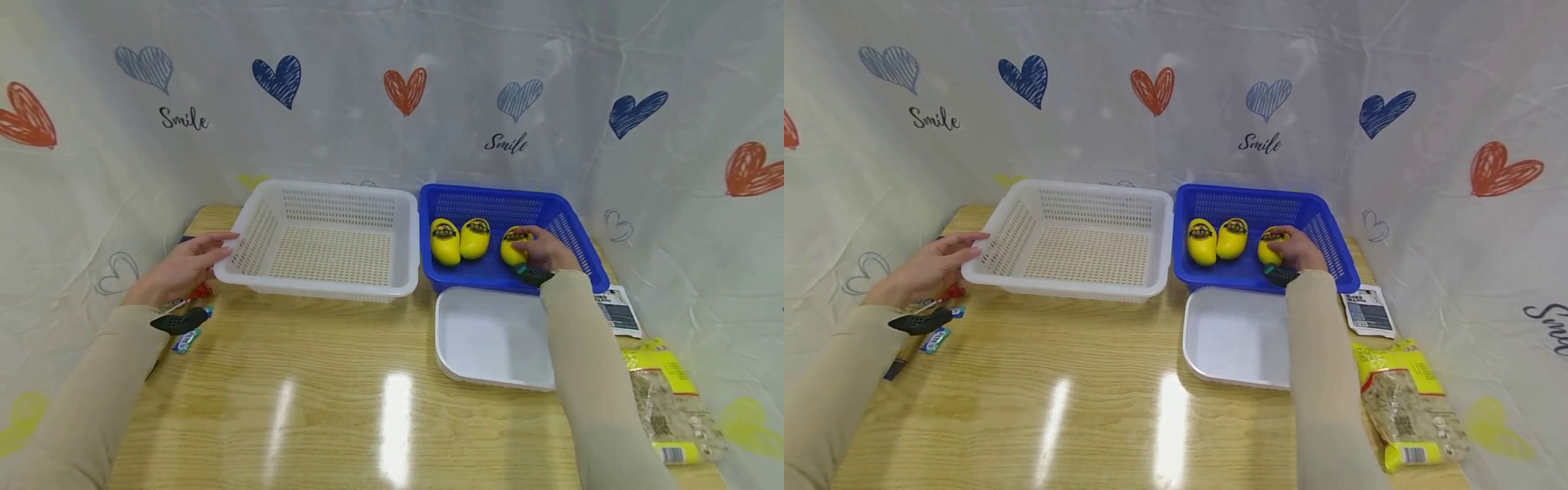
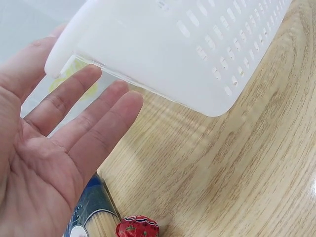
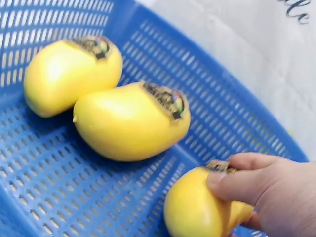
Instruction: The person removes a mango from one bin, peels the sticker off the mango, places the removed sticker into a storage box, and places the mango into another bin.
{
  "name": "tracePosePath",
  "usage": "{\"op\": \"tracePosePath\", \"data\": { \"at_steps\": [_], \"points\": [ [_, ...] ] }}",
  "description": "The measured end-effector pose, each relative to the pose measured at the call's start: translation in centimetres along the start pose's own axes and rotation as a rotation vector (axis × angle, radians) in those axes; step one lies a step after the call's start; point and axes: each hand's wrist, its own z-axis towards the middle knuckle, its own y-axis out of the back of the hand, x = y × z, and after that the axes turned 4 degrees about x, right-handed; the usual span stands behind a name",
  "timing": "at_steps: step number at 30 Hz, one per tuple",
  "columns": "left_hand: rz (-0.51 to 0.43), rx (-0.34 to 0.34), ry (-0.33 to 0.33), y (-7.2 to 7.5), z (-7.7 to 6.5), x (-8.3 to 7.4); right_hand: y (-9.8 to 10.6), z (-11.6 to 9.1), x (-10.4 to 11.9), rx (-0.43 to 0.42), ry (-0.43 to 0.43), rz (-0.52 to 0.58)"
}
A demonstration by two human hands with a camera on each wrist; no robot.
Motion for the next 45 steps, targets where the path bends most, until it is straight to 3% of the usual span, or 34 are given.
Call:
{"op": "tracePosePath", "data": {
  "at_steps": [5,8,13,19,25,31,39,45],
  "points": [
    [-0.001,-0.008,-0.004,0.0,0.1,0.0,0.6,-1.4,1.0,0.022,0.061,-0.071],
    [-0.004,-0.008,-0.008,-0.1,0.1,0.0,0.4,-3.2,1.7,0.005,0.12,-0.05],
    [-0.005,-0.007,-0.015,-0.1,0.1,0.0,-0.9,-8.8,2.7,-0.054,0.232,-0.154],
    [0.007,-0.006,-0.015,0.0,0.1,0.1,-5.2,-15.9,2.8,0.01,0.413,-0.189],
    [0.021,-0.005,-0.024,0.3,0.1,0.3,-11.2,-19.8,1.7,0.11,0.582,-0.111],
    [0.024,0.011,-0.024,0.2,0.3,0.1,-17.5,-21.0,0.9,0.2,0.569,-0.011],
    [0.011,0.022,-0.018,0.1,0.2,-0.3,-24.9,-19.3,-0.4,0.4,0.479,0.099],
    [-0.009,0.019,-0.004,0.1,0.1,-0.2,-27.8,-17.0,-0.4,0.36,0.506,0.025]
  ]
}}
